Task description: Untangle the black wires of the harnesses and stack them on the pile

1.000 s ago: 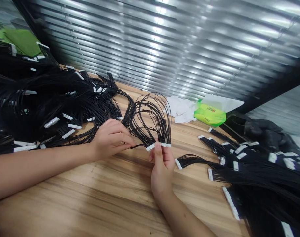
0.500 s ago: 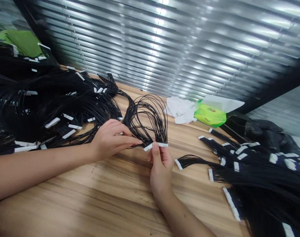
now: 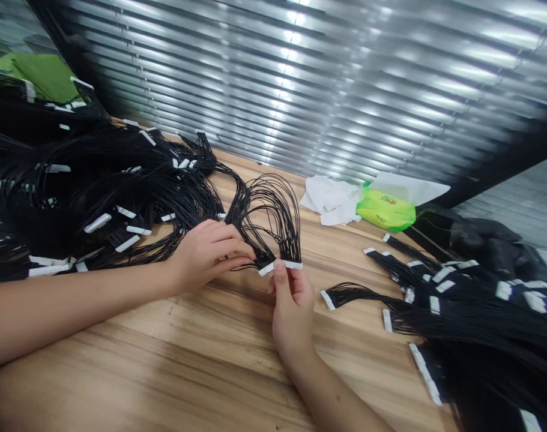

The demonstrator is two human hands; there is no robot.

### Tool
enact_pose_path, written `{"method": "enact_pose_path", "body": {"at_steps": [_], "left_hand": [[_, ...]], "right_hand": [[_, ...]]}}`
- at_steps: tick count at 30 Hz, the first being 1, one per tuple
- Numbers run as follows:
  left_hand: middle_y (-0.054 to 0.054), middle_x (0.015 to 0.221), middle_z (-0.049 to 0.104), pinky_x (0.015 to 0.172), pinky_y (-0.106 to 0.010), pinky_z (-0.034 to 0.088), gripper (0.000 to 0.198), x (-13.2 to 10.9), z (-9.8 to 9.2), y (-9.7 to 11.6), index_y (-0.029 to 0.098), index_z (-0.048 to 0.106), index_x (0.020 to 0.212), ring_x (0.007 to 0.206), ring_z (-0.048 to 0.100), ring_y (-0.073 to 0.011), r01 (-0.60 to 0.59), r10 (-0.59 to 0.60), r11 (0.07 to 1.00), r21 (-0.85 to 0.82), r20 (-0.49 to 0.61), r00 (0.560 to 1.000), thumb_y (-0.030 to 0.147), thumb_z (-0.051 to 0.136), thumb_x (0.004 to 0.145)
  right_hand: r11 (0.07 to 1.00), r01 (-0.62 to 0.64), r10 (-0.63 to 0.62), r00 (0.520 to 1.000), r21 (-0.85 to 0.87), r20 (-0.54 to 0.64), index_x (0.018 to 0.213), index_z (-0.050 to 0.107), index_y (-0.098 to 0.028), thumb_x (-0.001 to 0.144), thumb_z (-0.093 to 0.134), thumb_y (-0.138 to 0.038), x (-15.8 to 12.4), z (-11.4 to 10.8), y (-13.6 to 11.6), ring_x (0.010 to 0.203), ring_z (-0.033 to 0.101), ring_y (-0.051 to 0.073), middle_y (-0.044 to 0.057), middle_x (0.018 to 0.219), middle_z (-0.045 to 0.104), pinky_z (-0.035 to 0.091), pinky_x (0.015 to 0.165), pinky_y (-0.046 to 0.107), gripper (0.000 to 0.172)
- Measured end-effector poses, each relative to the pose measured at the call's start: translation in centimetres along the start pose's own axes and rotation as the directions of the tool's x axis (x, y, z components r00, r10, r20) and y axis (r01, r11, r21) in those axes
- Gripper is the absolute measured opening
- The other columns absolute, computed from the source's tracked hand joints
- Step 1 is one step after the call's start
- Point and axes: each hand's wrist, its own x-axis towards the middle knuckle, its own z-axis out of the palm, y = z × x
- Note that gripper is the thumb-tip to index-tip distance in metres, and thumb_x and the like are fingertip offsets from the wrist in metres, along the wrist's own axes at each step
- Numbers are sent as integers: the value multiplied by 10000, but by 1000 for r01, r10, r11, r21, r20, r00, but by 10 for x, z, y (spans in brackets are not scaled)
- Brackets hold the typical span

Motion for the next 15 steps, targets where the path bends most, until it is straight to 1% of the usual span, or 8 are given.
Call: {"method": "enact_pose_path", "body": {"at_steps": [4,7,9,11,13,15], "left_hand": [[34,847,617,712,-241,329,147,0,-1,3,214,610,898,780,544,-102,100,-87,985,-139,91,992,327,520,928],[27,864,608,715,-233,345,133,1,-1,5,198,583,895,779,544,-103,139,-113,974,-180,148,982,302,511,932],[19,870,606,719,-247,338,146,2,-1,5,190,570,896,784,538,-116,116,-93,984,-139,162,982,296,481,944],[9,858,600,728,-269,325,168,3,0,5,181,557,877,786,525,-133,72,-59,995,-75,151,987,305,466,944],[6,823,585,737,-287,311,205,2,0,5,177,543,811,776,505,-142,32,-28,999,-28,129,991,329,473,931],[13,756,557,749,-299,300,277,1,-1,4,176,515,712,745,479,-141,-9,9,1000,-6,96,995,365,488,912]], "right_hand": [[1000,1,0,999,-18,32,748,576,-178,777,642,-499,-1,0,0,527,422,111,-50,551,477,341,521,250,330],[999,-4,5,999,-32,37,796,599,-170,781,641,-491,-1,0,-1,540,430,114,-47,566,489,346,532,252,323],[999,-16,17,999,-30,36,811,607,-169,774,646,-494,-1,0,-1,537,428,114,-49,561,489,340,528,252,330],[999,-37,38,999,-9,26,784,600,-173,765,655,-495,-1,0,0,532,423,110,-52,554,488,333,525,249,327],[998,-53,53,999,36,13,742,590,-178,762,664,-480,1,-1,1,535,418,105,-52,557,491,334,534,246,312],[991,-59,60,998,118,-10,726,591,-181,757,681,-457,5,-1,1,548,416,100,-53,569,495,339,548,239,291]]}}
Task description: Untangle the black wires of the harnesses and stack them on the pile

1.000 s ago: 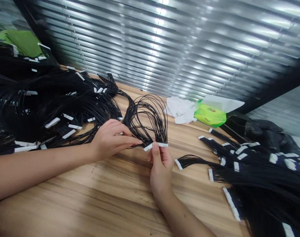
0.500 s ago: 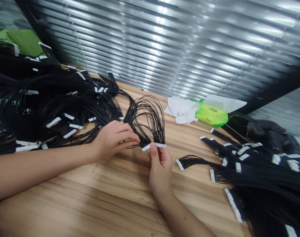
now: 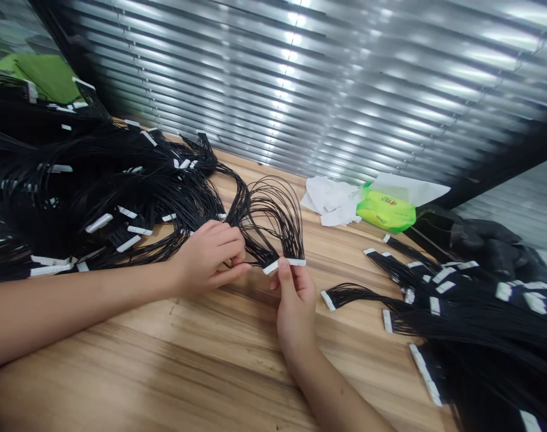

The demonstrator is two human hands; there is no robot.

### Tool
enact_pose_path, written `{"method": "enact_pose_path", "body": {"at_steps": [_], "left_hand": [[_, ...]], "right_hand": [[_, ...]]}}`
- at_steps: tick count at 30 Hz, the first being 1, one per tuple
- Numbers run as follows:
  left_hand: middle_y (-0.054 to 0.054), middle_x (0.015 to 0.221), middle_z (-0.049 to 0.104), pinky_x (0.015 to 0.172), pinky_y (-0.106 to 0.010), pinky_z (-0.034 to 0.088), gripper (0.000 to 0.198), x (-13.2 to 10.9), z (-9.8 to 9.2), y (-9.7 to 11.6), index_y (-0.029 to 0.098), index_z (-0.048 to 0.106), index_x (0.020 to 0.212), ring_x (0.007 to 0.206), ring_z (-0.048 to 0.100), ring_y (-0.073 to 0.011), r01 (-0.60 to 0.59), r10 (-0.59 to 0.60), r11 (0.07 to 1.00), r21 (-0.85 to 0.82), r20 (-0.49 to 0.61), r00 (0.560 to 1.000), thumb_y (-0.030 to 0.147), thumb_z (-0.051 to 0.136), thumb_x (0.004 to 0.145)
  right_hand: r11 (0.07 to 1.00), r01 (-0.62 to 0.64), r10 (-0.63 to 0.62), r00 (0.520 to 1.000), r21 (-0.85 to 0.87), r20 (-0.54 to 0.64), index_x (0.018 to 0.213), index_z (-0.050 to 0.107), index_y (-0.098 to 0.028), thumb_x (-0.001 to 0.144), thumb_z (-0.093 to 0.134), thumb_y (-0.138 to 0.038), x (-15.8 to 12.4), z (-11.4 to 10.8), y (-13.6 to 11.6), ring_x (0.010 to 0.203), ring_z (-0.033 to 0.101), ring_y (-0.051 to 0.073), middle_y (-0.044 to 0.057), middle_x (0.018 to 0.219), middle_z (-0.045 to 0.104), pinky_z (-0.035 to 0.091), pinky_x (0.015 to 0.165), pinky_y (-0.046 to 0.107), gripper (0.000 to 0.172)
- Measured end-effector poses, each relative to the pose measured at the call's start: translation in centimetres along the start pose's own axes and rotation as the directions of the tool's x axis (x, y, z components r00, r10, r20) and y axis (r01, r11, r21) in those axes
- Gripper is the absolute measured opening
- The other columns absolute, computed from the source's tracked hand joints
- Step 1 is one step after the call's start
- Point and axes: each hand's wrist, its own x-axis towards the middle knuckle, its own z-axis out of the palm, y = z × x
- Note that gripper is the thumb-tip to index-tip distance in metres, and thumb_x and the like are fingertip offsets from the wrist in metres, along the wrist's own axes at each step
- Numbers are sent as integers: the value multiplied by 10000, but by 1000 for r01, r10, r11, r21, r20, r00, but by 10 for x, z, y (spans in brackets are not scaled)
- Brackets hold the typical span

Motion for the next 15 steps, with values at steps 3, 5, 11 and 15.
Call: {"method": "enact_pose_path", "body": {"at_steps": [3,5,11,15], "left_hand": [[26,645,510,771,-306,298,393,-1,-1,-3,168,468,613,687,441,-128,-17,16,1000,-21,-38,999,431,486,904],[25,617,506,760,-297,305,424,-1,-2,-5,165,467,608,666,444,-121,62,-64,994,-90,-23,998,428,414,937],[33,784,633,842,-294,298,348,4,0,-12,183,589,750,792,539,-114,345,-346,917,-201,36,938,263,331,968],[52,847,659,1023,-317,227,290,5,1,-14,187,592,781,834,562,-98,352,-366,896,-269,-1,931,247,371,958]], "right_hand": [[986,-18,26,999,165,-44,697,581,-186,698,740,-431,5,1,-3,546,399,88,-59,583,490,332,535,221,292],[963,-48,64,997,265,-51,683,576,-185,651,781,-407,6,2,-5,536,383,78,-62,602,496,330,522,211,303],[875,-160,164,986,457,31,684,593,-193,617,820,-318,4,5,-10,512,351,62,-82,618,473,405,587,228,267],[782,-311,259,950,540,173,685,602,-185,612,836,-322,2,5,-12,516,363,54,-73,654,514,429,610,237,280]]}}
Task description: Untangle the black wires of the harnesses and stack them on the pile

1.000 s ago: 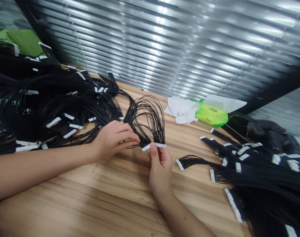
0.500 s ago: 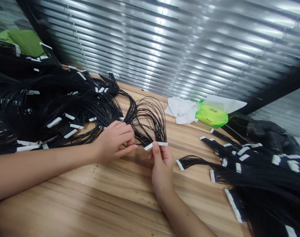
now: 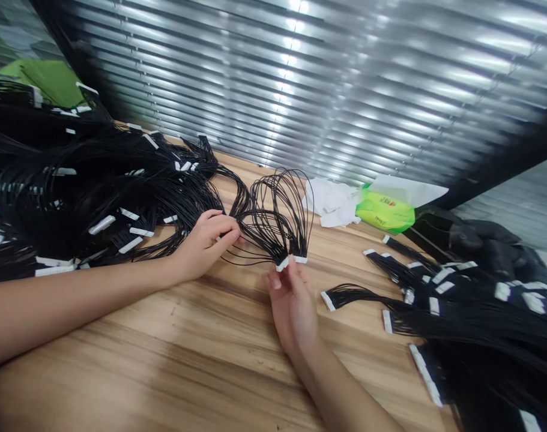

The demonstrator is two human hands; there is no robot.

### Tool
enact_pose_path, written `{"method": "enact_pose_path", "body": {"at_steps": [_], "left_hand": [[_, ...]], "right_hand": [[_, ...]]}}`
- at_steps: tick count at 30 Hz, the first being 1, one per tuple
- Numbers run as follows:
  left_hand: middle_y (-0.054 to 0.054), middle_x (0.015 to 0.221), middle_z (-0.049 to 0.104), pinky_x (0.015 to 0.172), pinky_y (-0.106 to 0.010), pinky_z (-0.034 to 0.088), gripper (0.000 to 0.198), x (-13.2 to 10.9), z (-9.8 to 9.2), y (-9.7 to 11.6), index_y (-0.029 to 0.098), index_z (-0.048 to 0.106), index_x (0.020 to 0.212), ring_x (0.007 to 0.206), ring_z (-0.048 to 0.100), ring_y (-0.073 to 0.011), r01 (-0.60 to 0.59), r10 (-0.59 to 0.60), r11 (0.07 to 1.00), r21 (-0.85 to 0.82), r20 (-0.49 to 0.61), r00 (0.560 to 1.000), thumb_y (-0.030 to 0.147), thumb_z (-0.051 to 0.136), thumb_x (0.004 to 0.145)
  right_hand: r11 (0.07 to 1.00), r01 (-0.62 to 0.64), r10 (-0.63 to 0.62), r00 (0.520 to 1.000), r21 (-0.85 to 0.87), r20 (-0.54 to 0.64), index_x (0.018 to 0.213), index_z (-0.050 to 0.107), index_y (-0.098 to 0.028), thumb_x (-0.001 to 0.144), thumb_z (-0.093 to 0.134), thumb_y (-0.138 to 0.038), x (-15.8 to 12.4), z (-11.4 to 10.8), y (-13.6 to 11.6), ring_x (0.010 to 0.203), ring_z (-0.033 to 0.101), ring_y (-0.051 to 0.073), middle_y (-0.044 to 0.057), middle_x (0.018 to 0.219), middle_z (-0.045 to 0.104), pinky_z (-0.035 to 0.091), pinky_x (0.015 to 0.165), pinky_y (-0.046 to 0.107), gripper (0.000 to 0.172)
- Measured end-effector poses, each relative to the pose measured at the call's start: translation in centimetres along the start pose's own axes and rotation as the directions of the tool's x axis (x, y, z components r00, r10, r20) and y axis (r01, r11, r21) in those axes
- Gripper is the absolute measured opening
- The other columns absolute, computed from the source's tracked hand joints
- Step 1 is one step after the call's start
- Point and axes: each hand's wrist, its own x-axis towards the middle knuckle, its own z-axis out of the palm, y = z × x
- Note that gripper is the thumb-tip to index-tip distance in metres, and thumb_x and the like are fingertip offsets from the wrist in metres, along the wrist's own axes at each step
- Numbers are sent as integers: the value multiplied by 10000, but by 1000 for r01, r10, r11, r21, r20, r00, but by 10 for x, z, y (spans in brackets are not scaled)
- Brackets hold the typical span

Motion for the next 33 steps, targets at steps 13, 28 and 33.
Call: {"method": "enact_pose_path", "body": {"at_steps": [13,28,33], "left_hand": [[-3,825,605,805,-254,403,126,0,5,-4,170,603,811,824,536,-136,32,-83,792,-610,-56,995,296,595,812],[-38,711,640,615,-223,442,258,2,11,-9,117,654,823,659,577,-125,203,-146,478,-855,151,978,368,602,793],[-50,832,677,769,-253,452,328,-3,9,-4,143,691,821,792,597,-149,64,-73,635,-770,23,997,468,649,799]], "right_hand": [[972,-231,210,937,43,280,617,612,-189,692,798,-279,-13,3,-2,495,405,61,-75,555,519,446,637,255,220],[944,-289,327,879,-158,347,674,680,-252,612,821,-412,-18,-2,-3,510,453,128,-47,528,545,492,699,365,222],[970,-145,181,967,-195,180,712,709,-243,557,848,-440,-11,-2,-1,615,520,138,-16,691,645,487,668,320,286]]}}
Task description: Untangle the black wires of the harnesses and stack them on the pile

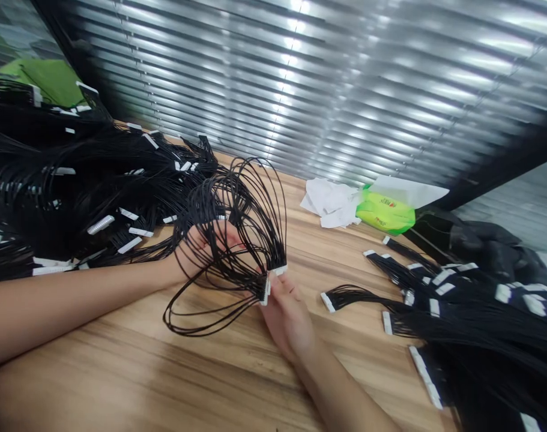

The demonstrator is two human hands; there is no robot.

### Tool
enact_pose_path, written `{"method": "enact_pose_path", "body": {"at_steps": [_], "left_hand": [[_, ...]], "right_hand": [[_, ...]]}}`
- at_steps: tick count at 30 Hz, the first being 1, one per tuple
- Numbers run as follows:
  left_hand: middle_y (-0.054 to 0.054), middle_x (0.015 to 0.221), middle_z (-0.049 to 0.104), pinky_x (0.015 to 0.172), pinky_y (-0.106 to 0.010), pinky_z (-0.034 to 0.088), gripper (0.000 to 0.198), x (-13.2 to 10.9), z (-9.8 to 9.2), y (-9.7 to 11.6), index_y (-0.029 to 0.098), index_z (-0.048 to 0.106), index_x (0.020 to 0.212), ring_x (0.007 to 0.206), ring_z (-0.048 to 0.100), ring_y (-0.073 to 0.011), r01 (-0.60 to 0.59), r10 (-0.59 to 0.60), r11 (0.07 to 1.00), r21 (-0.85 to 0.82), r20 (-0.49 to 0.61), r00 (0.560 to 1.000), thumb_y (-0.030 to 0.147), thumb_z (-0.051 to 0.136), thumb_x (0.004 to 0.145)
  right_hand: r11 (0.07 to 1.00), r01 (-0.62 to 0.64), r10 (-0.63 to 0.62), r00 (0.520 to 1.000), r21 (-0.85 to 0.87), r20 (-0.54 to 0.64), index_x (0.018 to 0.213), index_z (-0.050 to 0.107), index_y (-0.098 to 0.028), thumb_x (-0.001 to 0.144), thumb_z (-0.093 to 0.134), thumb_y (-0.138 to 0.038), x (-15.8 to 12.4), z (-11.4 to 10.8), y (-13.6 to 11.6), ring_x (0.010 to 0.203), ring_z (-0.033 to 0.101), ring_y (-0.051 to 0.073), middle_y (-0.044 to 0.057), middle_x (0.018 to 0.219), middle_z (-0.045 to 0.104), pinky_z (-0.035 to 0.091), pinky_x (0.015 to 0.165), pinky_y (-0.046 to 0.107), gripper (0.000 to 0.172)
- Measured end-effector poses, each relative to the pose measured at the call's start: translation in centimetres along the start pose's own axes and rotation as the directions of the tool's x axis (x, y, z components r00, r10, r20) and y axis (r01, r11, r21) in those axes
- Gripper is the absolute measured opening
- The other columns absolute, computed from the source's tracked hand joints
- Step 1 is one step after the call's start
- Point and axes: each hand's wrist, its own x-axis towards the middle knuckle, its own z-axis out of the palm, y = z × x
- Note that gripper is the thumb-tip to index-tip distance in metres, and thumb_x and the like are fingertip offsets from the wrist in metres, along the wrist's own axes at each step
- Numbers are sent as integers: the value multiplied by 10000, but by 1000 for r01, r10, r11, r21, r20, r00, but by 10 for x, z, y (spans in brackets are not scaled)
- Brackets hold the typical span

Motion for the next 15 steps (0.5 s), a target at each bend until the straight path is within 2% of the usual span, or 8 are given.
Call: {"method": "enact_pose_path", "body": {"at_steps": [4,7,9,12,15], "left_hand": [[2,721,609,743,-217,402,243,4,-6,6,162,665,777,725,523,-109,-87,117,982,169,-179,977,397,634,829],[41,595,493,607,-205,363,198,5,-6,5,167,630,818,586,444,-86,-22,95,960,281,-248,964,352,578,865],[49,590,481,558,-198,353,194,4,-4,0,174,622,917,548,436,-82,47,10,960,277,-201,980,353,571,864],[14,745,608,635,-215,429,284,2,-2,-7,191,600,1089,660,554,-110,123,-99,940,319,-91,991,338,591,847],[-20,928,673,732,-245,467,301,-1,-3,-8,208,614,1117,805,614,-147,114,-99,907,405,-57,993,362,558,865]], "right_hand": [[993,112,-107,987,37,-116,664,673,-220,579,844,-417,6,-1,-2,565,444,105,-35,651,574,436,584,268,274],[984,161,-151,979,70,-136,616,620,-203,627,824,-375,9,-1,-3,548,396,88,-52,615,508,427,605,257,267],[981,187,-178,973,52,-150,624,610,-205,654,806,-368,9,-1,-2,541,386,88,-56,607,495,418,598,255,256],[973,229,-231,962,-31,-146,633,626,-211,650,805,-386,7,-1,1,529,403,90,-49,596,527,394,544,246,250],[970,226,-236,965,-95,-112,657,664,-217,630,815,-400,5,0,4,528,437,97,-35,590,570,367,488,228,239]]}}
